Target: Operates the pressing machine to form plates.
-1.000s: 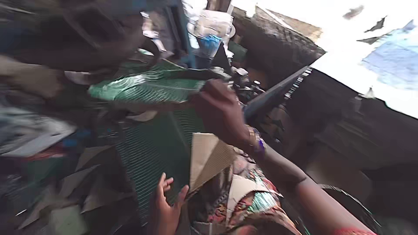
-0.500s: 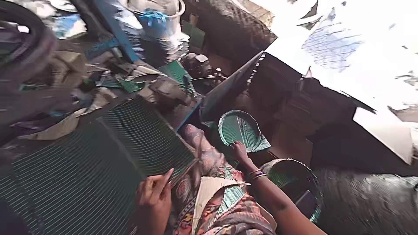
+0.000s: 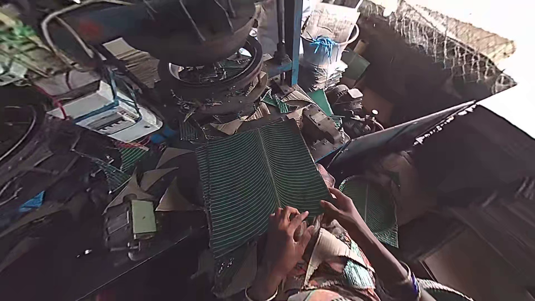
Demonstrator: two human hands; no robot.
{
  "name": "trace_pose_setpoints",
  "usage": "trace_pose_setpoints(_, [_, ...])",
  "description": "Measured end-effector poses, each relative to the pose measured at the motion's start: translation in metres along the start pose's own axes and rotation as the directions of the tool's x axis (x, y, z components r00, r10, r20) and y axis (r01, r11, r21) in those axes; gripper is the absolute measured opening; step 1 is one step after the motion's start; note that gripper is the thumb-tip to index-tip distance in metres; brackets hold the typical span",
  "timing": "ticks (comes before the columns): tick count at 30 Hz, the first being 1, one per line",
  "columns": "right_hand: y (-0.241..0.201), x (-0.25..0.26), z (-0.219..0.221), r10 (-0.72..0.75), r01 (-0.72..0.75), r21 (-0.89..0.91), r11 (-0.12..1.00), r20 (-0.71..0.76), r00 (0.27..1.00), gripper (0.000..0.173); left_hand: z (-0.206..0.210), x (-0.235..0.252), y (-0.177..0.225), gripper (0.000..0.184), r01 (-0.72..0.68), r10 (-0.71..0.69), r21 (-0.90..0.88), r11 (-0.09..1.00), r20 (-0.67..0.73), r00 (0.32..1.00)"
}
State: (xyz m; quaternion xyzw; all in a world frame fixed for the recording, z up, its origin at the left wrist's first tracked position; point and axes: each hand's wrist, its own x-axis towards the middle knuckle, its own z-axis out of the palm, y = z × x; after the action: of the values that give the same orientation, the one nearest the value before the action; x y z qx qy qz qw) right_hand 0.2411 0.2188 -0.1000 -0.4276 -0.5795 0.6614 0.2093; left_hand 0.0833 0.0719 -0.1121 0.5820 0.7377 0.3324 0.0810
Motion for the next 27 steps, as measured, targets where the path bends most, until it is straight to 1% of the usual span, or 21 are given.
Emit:
trace_pose_setpoints(2, [-0.010, -0.009, 0.006, -0.046, 0.052, 0.082, 0.995, -0.079, 0.996, 0.053, -0.011, -0.006, -0.005, 0.039, 0.087, -0.089, -0.033, 0.996, -0.049, 0.995])
trace_pose_setpoints(4, [-0.029, -0.015, 0.011, -0.127, 0.142, 0.111, 0.984, -0.134, 0.983, 0.057, -0.028, -0.008, -0.016, 0.043, 0.147, -0.151, -0.037, 0.989, -0.160, 0.976])
trace_pose_setpoints(6, [-0.055, -0.017, 0.017, -0.226, 0.244, 0.102, 0.964, -0.158, 0.961, 0.059, -0.049, -0.013, -0.023, 0.049, 0.142, -0.144, -0.031, 0.989, -0.318, 0.937])
trace_pose_setpoints(8, [-0.082, -0.015, 0.022, -0.278, 0.300, 0.157, 0.941, -0.149, 0.949, 0.056, -0.072, -0.021, -0.017, 0.043, 0.067, -0.074, -0.032, 0.997, -0.415, 0.907])
trace_pose_setpoints(10, [-0.106, -0.010, 0.027, -0.283, 0.298, 0.291, 0.909, -0.095, 0.955, 0.051, -0.091, -0.030, 0.010, 0.027, -0.020, -0.040, -0.155, 0.988, -0.375, 0.926])
trace_pose_setpoints(11, [-0.116, -0.009, 0.033, -0.274, 0.280, 0.356, 0.892, -0.070, 0.959, 0.050, -0.095, -0.032, 0.023, 0.028, -0.038, -0.055, -0.293, 0.955, -0.302, 0.952])
trace_pose_setpoints(12, [-0.123, -0.009, 0.042, -0.275, 0.270, 0.396, 0.878, -0.045, 0.960, 0.050, -0.095, -0.031, 0.032, 0.042, -0.018, -0.091, -0.471, 0.882, -0.207, 0.974])
trace_pose_setpoints(13, [-0.124, -0.013, 0.053, -0.297, 0.281, 0.401, 0.872, -0.023, 0.955, 0.052, -0.091, -0.030, 0.037, 0.066, 0.041, -0.144, -0.648, 0.761, -0.107, 0.984])
trace_pose_setpoints(14, [-0.119, -0.019, 0.066, -0.356, 0.332, 0.362, 0.871, -0.003, 0.935, 0.058, -0.086, -0.028, 0.037, 0.089, 0.101, -0.200, -0.794, 0.599, -0.027, 0.979])
trace_pose_setpoints(15, [-0.106, -0.027, 0.081, -0.439, 0.412, 0.283, 0.866, 0.039, 0.898, 0.064, -0.083, -0.026, 0.036, 0.103, 0.146, -0.299, -0.887, 0.437, 0.009, 0.954])
trace_pose_setpoints(16, [-0.087, -0.037, 0.096, -0.516, 0.491, 0.193, 0.850, 0.115, 0.849, 0.067, -0.085, -0.026, 0.036, 0.098, 0.172, -0.433, -0.943, 0.283, 0.034, 0.901])
trace_pose_setpoints(17, [-0.068, -0.050, 0.109, -0.543, 0.529, 0.127, 0.839, 0.209, 0.813, 0.068, -0.089, -0.027, 0.037, 0.080, 0.198, -0.594, -0.965, 0.172, 0.059, 0.802])
trace_pose_setpoints(18, [-0.052, -0.062, 0.117, -0.521, 0.521, 0.097, 0.848, 0.323, 0.790, 0.068, -0.094, -0.027, 0.037, 0.059, 0.234, -0.727, -0.964, 0.126, 0.071, 0.683])
trace_pose_setpoints(19, [-0.042, -0.071, 0.121, -0.490, 0.503, 0.075, 0.861, 0.388, 0.780, 0.063, -0.097, -0.030, 0.034, 0.045, 0.270, -0.811, -0.956, 0.111, 0.070, 0.581])
trace_pose_setpoints(20, [-0.036, -0.075, 0.121, -0.494, 0.518, 0.045, 0.854, 0.379, 0.782, 0.055, -0.098, -0.037, 0.027, 0.042, 0.292, -0.850, -0.949, 0.123, 0.051, 0.525])
trace_pose_setpoints(21, [-0.036, -0.070, 0.115, -0.549, 0.590, -0.035, 0.806, 0.328, 0.769, 0.046, -0.100, -0.049, 0.019, 0.045, 0.316, -0.851, -0.935, 0.163, 0.029, 0.525])
trace_pose_setpoints(22, [-0.040, -0.059, 0.104, -0.637, 0.672, -0.179, 0.718, 0.219, 0.739, 0.039, -0.105, -0.063, 0.010, 0.049, 0.334, -0.830, -0.919, 0.209, 0.014, 0.558])
trace_pose_setpoints(23, [-0.049, -0.041, 0.089, -0.718, 0.697, -0.363, 0.618, 0.100, 0.689, 0.035, -0.114, -0.079, 0.002, 0.052, 0.354, -0.798, -0.899, 0.258, 0.009, 0.603])
trace_pose_setpoints(24, [-0.059, -0.022, 0.070, -0.750, 0.648, -0.525, 0.551, 0.027, 0.660, 0.034, -0.126, -0.095, -0.005, 0.051, 0.369, -0.766, -0.881, 0.294, 0.014, 0.642])
trace_pose_setpoints(25, [-0.069, -0.003, 0.051, -0.732, 0.549, -0.656, 0.517, -0.007, 0.681, 0.041, -0.138, -0.108, -0.010, 0.045, 0.381, -0.736, -0.869, 0.316, 0.028, 0.676])
trace_pose_setpoints(27, [-0.073, 0.030, 0.017, -0.578, 0.359, -0.764, 0.536, -0.022, 0.816, 0.065, -0.157, -0.125, -0.019, 0.038, 0.386, -0.665, -0.860, 0.333, 0.075, 0.743])
